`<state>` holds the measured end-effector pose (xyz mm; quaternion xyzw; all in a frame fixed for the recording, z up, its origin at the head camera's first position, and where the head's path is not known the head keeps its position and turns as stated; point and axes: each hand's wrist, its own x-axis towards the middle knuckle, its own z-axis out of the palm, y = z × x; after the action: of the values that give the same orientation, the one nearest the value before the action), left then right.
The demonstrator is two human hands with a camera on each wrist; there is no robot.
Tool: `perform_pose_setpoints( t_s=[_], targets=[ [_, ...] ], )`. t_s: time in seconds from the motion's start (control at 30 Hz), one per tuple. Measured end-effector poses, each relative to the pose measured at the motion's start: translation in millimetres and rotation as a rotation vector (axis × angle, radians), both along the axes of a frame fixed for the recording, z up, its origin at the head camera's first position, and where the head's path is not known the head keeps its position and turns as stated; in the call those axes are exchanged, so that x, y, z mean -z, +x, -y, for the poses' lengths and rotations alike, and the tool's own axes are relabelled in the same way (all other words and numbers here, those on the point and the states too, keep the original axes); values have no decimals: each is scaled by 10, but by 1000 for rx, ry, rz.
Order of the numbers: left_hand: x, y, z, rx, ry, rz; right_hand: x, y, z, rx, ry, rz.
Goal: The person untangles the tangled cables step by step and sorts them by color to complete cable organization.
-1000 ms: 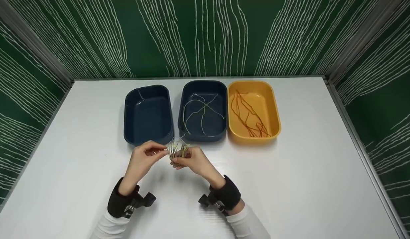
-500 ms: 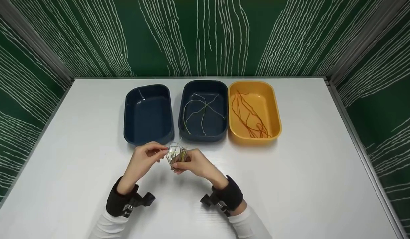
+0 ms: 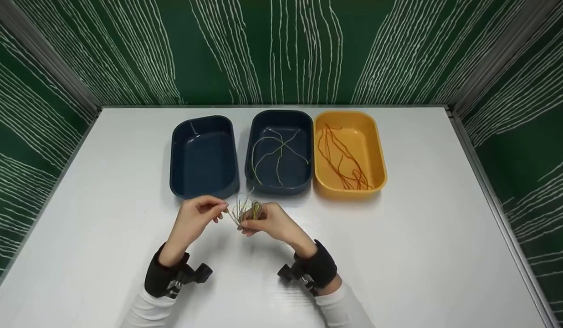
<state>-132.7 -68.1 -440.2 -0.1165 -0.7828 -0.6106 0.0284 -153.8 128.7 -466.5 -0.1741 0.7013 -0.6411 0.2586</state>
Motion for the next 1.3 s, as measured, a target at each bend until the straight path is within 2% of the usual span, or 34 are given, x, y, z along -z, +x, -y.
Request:
perform_pose_setpoints(
  t_s=[0.23,0.5,0.7,0.77,1.1,1.3],
  targets=[
    [-29,-19,75,-75,36,-5,-31,-40,-80,19,-12,9],
    [-64,-22,129,-100,117,13,-93,-61,-177,76,-89,4],
    [-116,-42,287,-214,223,-9,-109,-80,-268,135,-71,-6],
    [-129,-46,340,-235,230,-26,-114,-82,-296,131,-62,-13],
    [-170,-45,468,-264,291,-111,-115,-98,-364,43,-12,-12],
    [-190,-36,500,-281,305,-148,-122,-123,-421,51,-22,-30]
  ],
)
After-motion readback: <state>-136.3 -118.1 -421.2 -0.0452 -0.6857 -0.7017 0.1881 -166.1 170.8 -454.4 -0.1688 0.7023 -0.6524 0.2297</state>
